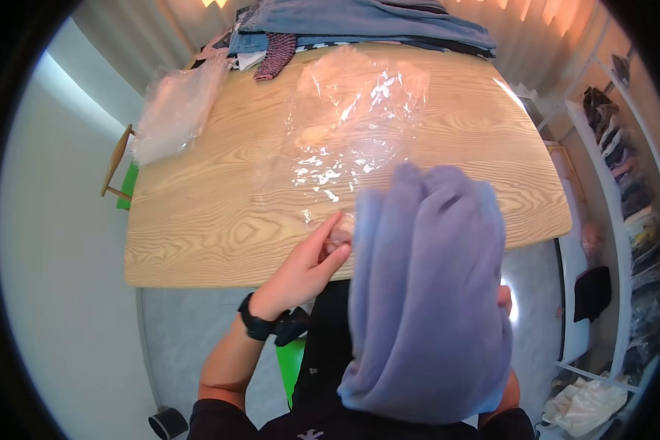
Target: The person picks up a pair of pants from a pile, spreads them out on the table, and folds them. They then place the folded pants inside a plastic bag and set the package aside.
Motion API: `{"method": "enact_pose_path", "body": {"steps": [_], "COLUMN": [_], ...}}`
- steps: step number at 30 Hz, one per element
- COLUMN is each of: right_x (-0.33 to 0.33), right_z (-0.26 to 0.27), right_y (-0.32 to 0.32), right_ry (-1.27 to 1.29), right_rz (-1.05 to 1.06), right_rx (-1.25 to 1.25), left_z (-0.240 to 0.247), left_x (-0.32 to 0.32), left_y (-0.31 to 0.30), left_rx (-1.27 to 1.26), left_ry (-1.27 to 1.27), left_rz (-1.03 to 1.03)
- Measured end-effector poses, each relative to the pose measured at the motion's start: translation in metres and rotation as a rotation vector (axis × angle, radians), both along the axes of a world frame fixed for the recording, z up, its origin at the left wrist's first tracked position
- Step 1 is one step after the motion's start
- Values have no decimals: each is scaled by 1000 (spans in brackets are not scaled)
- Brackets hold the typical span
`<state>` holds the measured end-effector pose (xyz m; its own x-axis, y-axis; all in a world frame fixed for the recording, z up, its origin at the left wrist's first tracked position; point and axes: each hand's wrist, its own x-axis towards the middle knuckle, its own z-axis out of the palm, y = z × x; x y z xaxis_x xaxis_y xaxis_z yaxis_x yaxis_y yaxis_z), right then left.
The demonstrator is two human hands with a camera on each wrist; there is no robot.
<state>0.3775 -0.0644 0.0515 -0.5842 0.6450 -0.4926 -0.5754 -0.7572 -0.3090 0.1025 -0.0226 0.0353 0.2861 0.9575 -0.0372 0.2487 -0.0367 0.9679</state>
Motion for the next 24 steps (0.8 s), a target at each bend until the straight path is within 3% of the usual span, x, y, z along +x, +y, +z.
{"method": "enact_pose_path", "body": {"steps": [2,3,6,8,9,11,14,17,21,24], "right_x": [3,-41,-34,19,16,-4,-20,-25,-34,-35], "right_z": [1,8,7,-4,-3,4,9,10,17,7], "right_y": [-2,1,-11,-38,-42,-34,-33,-37,-34,-30], "right_ry": [2,6,24,36,40,52,75,104,13,85], "right_rz": [44,64,138,193,222,279,355,425,366,289], "right_rx": [-8,-14,-36,-49,-51,-56,-71,-91,-112,-82], "left_z": [45,43,48,73,72,61,48,47,67,85], "left_x": [-9,-25,-46,-35,-36,-38,-37,-38,-24,-19], "left_y": [-3,3,23,42,48,62,80,85,60,39], "left_rx": [-173,-173,-56,756,760,802,967,988,991,841], "left_ry": [1,-2,7,709,708,938,1040,1017,943,728], "left_rz": [-262,-269,-167,-49,-45,-200,-198,-198,-174,-199]}}
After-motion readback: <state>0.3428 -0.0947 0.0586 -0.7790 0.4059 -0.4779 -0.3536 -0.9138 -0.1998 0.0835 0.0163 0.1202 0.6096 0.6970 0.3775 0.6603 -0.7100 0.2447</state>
